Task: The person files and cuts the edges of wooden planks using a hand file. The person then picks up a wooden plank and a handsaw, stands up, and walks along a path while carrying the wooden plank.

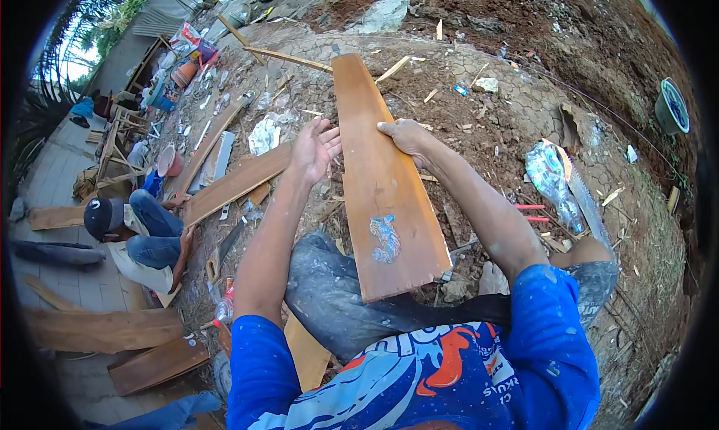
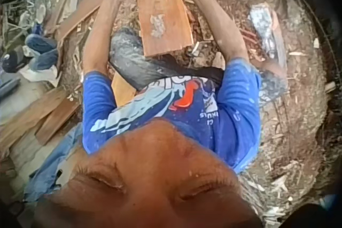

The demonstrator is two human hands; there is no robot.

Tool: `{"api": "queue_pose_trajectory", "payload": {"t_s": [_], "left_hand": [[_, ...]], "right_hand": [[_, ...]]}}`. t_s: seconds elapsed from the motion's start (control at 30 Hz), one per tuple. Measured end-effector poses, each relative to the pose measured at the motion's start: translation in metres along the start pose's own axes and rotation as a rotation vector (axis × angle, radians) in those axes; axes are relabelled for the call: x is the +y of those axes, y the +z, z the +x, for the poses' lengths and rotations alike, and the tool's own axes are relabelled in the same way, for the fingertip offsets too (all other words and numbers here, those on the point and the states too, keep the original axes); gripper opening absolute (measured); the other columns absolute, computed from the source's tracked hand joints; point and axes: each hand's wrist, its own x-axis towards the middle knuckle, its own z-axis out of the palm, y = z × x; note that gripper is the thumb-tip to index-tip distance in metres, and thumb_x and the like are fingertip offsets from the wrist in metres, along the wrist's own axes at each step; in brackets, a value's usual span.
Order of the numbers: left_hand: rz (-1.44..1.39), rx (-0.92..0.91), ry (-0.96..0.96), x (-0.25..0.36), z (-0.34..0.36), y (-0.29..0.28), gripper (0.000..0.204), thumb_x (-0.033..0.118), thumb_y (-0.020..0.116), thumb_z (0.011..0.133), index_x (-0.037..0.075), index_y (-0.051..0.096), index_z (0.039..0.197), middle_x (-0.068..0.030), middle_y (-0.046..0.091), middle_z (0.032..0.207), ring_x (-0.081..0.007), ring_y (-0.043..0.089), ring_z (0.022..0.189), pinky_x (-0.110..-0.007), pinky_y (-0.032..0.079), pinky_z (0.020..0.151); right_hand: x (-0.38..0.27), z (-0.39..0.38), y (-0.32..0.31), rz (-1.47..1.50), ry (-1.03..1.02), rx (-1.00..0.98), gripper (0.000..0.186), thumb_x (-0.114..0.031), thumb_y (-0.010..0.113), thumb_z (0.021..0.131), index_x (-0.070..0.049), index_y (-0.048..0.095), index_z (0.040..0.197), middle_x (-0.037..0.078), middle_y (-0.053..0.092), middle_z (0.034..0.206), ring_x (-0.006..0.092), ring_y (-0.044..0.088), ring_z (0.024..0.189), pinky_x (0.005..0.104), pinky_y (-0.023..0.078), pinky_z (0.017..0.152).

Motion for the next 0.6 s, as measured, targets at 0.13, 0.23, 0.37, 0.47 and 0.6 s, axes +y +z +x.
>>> {"api": "queue_pose_trajectory", "payload": {"t_s": [0.13,0.23,0.37,0.47,0.6], "left_hand": [[-0.017,0.002,-0.004,0.001,0.001,0.008,0.071,0.034,0.046,0.104,-0.008,0.015,0.152,-0.0358,0.038,0.144,-0.0405,0.054,0.126,-0.049,0.049,0.107],[-0.02,-0.005,0.003,0.001,0.003,0.007,0.07,0.034,0.044,0.104,-0.008,0.014,0.153,-0.0373,0.039,0.143,-0.0417,0.054,0.126,-0.049,0.049,0.107],[-0.024,-0.028,0.017,0.003,0.007,0.004,0.069,0.033,0.042,0.104,-0.007,0.013,0.153,-0.0366,0.043,0.141,-0.0408,0.054,0.127,-0.049,0.05,0.106],[0.094,-0.089,0.133,0.002,0.008,-0.003,0.058,0.033,0.045,0.106,-0.005,0.029,0.147,-0.0244,0.052,0.136,-0.0329,0.056,0.126,-0.046,0.05,0.105],[0.174,-0.054,0.237,-0.016,0.014,-0.034,0.053,0.03,0.047,0.105,-0.003,0.033,0.144,-0.0214,0.054,0.133,-0.0304,0.057,0.123,-0.044,0.051,0.104]], "right_hand": [[-0.004,0.001,-0.006,0.033,0.026,-0.038,0.04,-0.025,0.052,0.104,0.011,0.054,0.121,0.019,0.07,0.1,0.025,0.073,0.074,0.0444,0.064,0.06],[-0.004,0.002,-0.009,0.05,0.043,-0.052,0.041,-0.025,0.052,0.104,0.011,0.054,0.122,0.02,0.07,0.102,0.0256,0.074,0.075,0.0452,0.064,0.06],[-0.007,-0.001,-0.007,0.046,0.042,-0.068,0.041,-0.026,0.051,0.104,0.01,0.054,0.124,0.02,0.07,0.104,0.0262,0.074,0.079,0.045,0.064,0.063],[-0.009,-0.011,0.003,0.236,0.1,-0.076,0.042,-0.027,0.05,0.105,0.008,0.053,0.128,0.021,0.07,0.107,0.0283,0.074,0.083,0.044,0.065,0.067],[-0.007,-0.029,0.048,0.701,0.045,-0.274,0.042,-0.03,0.047,0.108,0.001,0.051,0.136,0.017,0.066,0.126,0.0294,0.069,0.109,0.0485,0.06,0.09]]}}
